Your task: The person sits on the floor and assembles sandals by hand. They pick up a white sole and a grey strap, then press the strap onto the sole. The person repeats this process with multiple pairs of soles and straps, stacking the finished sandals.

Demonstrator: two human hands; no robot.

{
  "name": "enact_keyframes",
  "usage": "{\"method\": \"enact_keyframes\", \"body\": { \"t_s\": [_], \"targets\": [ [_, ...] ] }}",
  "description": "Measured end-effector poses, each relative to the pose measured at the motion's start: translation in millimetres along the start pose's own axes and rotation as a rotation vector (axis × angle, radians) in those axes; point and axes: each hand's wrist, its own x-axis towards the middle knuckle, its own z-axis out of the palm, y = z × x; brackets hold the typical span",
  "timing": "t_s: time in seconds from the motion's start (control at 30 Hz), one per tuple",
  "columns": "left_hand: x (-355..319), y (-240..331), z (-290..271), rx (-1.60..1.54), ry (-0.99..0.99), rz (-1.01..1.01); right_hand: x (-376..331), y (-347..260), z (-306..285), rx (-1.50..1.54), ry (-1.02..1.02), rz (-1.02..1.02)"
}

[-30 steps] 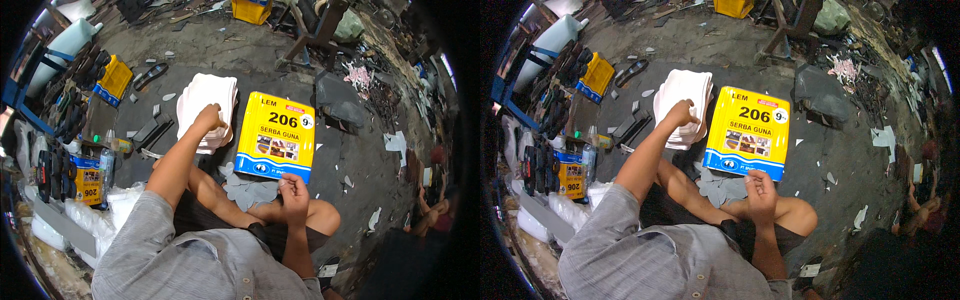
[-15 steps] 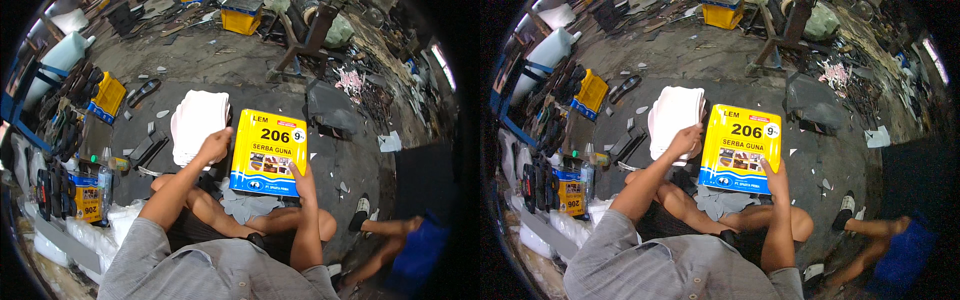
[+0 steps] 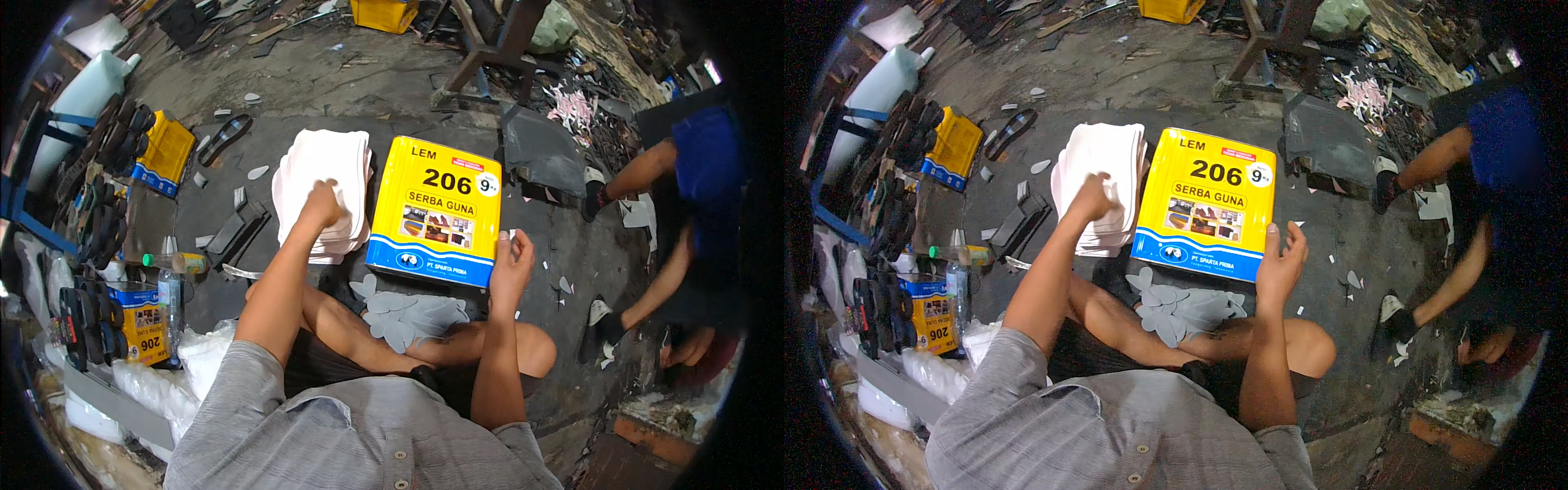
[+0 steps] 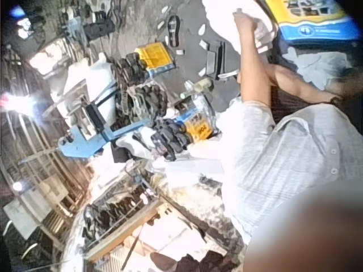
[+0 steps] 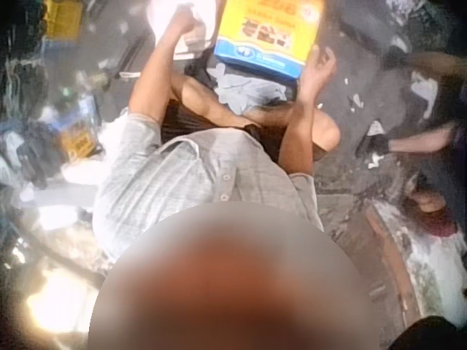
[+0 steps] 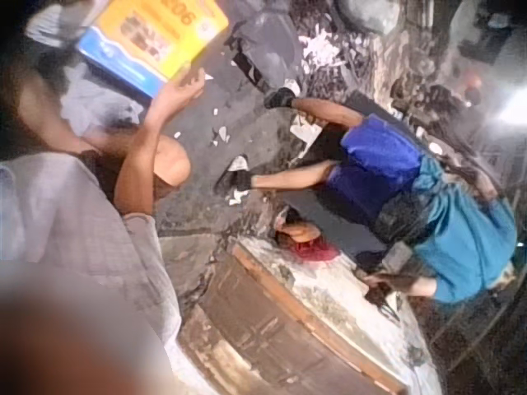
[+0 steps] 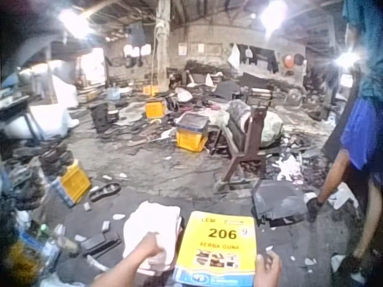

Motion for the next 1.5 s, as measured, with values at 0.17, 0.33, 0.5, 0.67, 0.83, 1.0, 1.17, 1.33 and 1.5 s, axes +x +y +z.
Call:
{"method": "enact_keyframes", "body": {
  "t_s": [0.17,0.33,0.5,0.67,0.83,1.0,1.17,1.33,1.5],
  "targets": [
    [-6.9,-20.6,7.8,-0.036,-0.115,0.170,-20.8,-32.1,26.5,0.193,-0.218,-0.325],
    [-14.2,-9.6,22.7,0.057,-0.091,0.286,-50.0,-74.1,71.8,0.070,-0.539,-0.494],
    [-12.8,-12.3,6.6,-0.059,0.119,0.163,-66.8,-91.2,110.1,0.069,-0.812,-0.587],
    [2.5,-11.0,-119.0,-0.201,0.656,0.208,-70.2,-98.8,126.5,0.137,-0.720,-0.450],
    [-26.1,-10.6,-249.8,-1.098,0.616,0.520,-8.2,-105.4,87.3,0.217,-0.246,-0.556],
    [-93.3,-27.3,-265.0,-0.201,0.692,0.696,134.3,-0.5,-16.3,-0.363,-0.060,-0.487],
    [-141.4,-18.6,-246.4,-0.966,0.514,0.321,133.1,146.0,-63.4,-0.892,-0.808,-0.775],
    [-154.6,7.7,-216.0,-0.962,0.404,0.293,73.7,209.5,-31.6,-0.646,-1.230,-1.288],
    [-148.6,24.5,-189.9,-0.963,0.333,0.212,115.1,246.5,-21.1,-0.831,-0.907,-0.852]
  ]
}}
